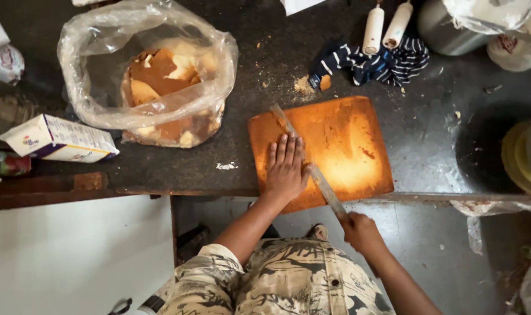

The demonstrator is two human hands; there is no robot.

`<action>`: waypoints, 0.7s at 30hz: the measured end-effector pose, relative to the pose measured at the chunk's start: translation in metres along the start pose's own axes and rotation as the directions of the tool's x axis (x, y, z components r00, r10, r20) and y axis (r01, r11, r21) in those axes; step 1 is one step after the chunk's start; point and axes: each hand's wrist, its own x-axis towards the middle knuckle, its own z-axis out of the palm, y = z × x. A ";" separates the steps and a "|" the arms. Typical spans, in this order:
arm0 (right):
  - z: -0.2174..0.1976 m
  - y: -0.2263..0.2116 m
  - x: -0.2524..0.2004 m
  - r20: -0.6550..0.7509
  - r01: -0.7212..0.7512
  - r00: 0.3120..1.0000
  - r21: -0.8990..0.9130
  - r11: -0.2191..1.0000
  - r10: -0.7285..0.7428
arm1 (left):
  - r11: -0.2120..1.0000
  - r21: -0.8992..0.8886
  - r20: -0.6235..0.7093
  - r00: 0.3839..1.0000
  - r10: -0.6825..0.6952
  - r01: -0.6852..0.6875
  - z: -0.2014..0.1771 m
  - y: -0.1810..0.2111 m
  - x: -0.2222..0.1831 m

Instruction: The person trims the edges of a rectangular cake using a long serrated knife, removing the browned outer crust from all four sides.

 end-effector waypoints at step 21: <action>0.005 -0.013 0.000 0.107 0.087 0.991 -0.050 0.995 -0.081 | 0.993 0.005 0.001 0.993 -0.116 0.116 -0.003 -0.023 -0.005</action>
